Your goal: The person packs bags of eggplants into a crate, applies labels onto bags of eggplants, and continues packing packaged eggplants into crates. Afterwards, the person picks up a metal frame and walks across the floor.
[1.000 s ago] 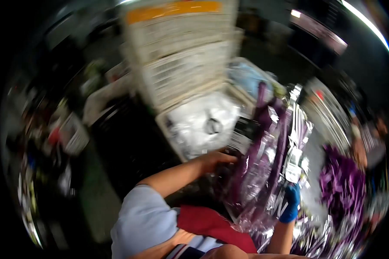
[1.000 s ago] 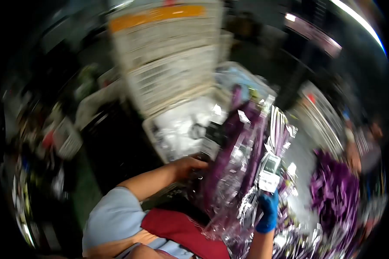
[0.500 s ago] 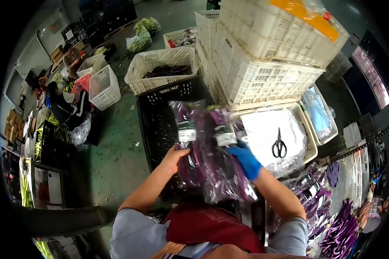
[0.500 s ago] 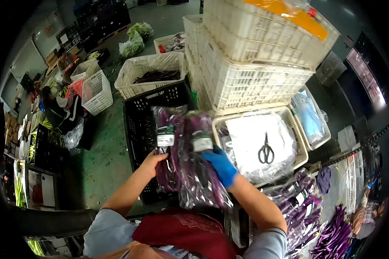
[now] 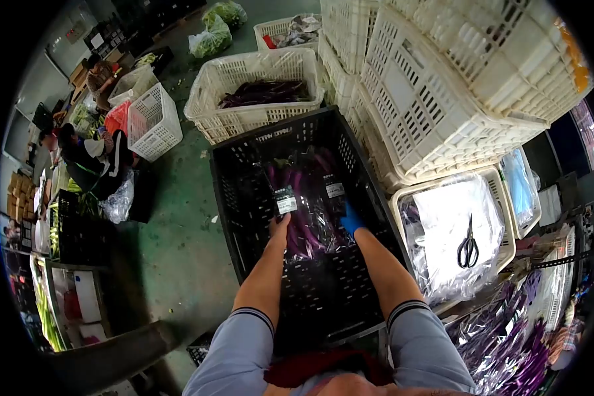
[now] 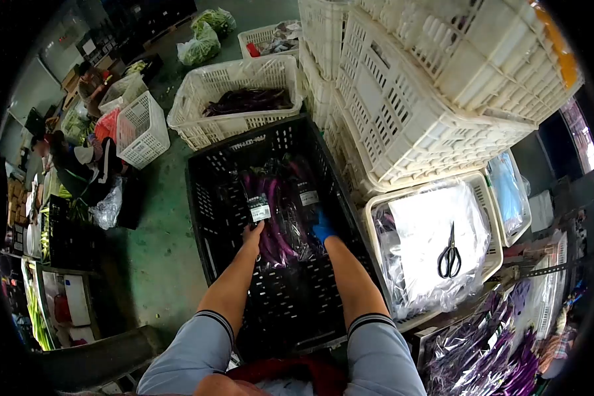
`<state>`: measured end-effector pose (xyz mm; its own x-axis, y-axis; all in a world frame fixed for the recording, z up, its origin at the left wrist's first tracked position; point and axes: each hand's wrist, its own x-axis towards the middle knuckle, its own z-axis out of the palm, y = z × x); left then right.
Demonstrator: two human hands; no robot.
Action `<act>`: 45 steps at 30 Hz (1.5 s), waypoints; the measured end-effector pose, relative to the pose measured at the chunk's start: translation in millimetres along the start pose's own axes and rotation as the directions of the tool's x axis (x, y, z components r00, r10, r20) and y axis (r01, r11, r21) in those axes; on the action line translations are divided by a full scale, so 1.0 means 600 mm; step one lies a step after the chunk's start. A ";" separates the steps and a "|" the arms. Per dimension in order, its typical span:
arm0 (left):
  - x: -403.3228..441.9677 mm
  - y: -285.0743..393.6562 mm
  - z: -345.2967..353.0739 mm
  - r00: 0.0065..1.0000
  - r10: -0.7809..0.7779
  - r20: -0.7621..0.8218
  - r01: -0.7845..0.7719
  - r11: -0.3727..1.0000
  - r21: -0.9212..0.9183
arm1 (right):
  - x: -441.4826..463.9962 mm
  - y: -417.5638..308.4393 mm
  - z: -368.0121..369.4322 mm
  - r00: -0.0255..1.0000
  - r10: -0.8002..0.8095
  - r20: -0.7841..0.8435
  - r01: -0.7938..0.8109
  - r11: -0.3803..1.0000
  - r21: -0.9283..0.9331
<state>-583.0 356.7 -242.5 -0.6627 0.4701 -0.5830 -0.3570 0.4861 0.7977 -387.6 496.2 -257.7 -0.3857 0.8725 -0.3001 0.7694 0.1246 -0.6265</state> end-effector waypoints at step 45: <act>-0.125 -0.052 0.037 0.475 0.391 0.789 -0.823 -0.121 0.555 | -0.585 -0.034 -0.246 0.890 -0.181 -0.419 0.343 0.871 0.351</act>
<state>-507.8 322.6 -226.9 0.0650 0.9941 -0.0866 0.9541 -0.0365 0.2972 -192.6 257.2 -33.1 -0.2693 0.9516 0.1481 0.3589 0.2419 -0.9015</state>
